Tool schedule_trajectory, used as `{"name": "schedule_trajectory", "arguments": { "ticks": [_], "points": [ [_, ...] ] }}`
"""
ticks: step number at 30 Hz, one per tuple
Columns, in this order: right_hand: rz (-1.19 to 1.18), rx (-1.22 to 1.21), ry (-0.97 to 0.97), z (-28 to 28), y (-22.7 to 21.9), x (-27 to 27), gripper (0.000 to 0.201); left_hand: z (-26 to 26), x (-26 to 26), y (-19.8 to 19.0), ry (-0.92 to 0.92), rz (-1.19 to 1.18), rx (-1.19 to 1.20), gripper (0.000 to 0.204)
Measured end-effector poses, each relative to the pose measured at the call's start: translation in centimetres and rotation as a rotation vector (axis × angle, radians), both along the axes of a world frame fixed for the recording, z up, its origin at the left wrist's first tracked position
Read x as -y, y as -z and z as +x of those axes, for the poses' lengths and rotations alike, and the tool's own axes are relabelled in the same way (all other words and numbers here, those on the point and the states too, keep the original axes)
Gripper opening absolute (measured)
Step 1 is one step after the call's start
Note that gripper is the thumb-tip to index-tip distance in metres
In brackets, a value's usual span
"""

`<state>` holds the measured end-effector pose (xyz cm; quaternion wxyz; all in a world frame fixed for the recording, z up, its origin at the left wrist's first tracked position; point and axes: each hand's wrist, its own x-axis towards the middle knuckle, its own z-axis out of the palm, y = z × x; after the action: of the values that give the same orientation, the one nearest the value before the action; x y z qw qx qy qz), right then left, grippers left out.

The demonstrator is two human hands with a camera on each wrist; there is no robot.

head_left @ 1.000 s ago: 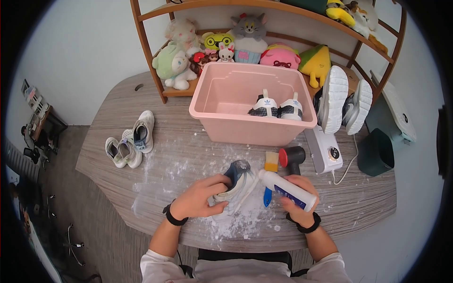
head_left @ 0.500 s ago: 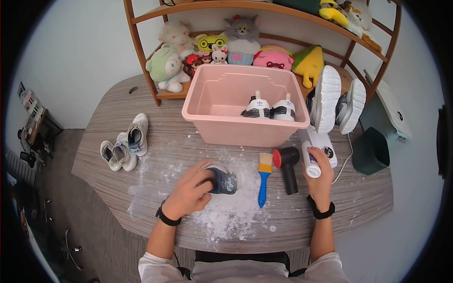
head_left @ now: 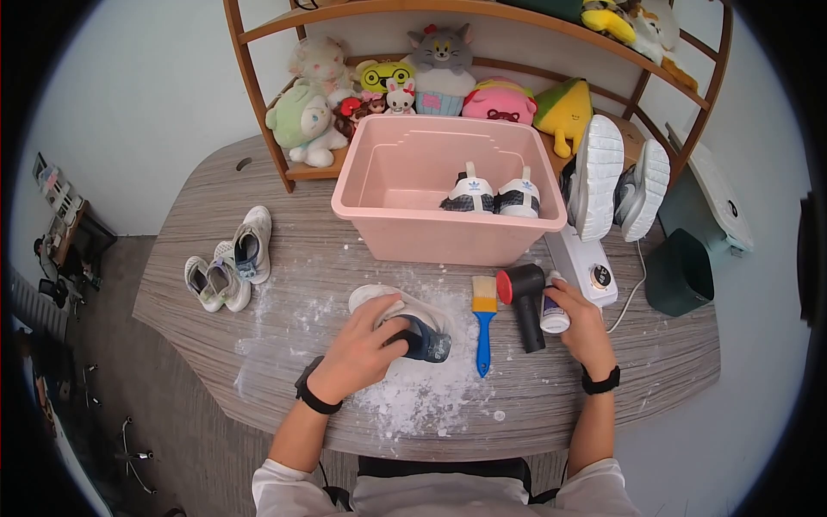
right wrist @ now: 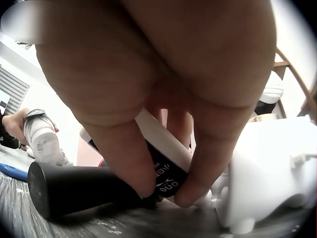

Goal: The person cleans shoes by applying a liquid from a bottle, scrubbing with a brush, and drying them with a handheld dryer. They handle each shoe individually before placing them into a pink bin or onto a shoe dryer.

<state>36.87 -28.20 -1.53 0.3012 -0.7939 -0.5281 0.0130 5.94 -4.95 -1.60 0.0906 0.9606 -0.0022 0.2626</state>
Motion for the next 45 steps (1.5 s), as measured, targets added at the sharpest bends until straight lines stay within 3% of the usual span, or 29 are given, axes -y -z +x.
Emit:
{"name": "schedule_trajectory", "arguments": {
  "ticks": [6, 17, 26, 31, 35, 38, 42, 45],
  "points": [
    [-0.043, 0.035, -0.01, -0.4, -0.1, -0.1, 0.057, -0.1, 0.3, -0.1, 0.004, 0.04, -0.043, 0.015],
    [-0.139, 0.013, 0.02, 0.0, -0.2, 0.7, 0.051, -0.3, 0.4, 1.3, -0.198, 0.159, 0.019, 0.015],
    [-0.145, 0.168, 0.066, 0.1, 0.3, 1.1, 0.039, 0.2, 0.1, 2.2, -0.143, 0.102, 0.018, 0.017],
    [-0.034, 0.379, 0.153, -1.9, 0.1, -0.1, 0.032, 0.1, 0.3, 1.9, -0.092, 0.08, -0.026, 0.018],
    [0.059, 0.364, 0.15, -3.5, 0.9, -1.2, 0.027, 0.0, 0.4, 2.2, -0.039, 0.036, -0.08, 0.017],
    [0.049, 0.327, 0.128, -5.1, 1.2, -2.0, 0.031, 0.0, 0.9, 1.7, -0.002, -0.065, -0.103, 0.02],
    [0.018, 0.317, 0.138, -6.1, 3.1, -2.9, 0.054, 0.1, 1.5, 1.1, 0.009, -0.178, -0.116, 0.025],
    [0.044, 0.333, 0.149, -6.3, 3.6, -3.4, 0.061, 0.5, 2.1, 0.6, 0.005, -0.236, -0.125, 0.041]
  ]
}}
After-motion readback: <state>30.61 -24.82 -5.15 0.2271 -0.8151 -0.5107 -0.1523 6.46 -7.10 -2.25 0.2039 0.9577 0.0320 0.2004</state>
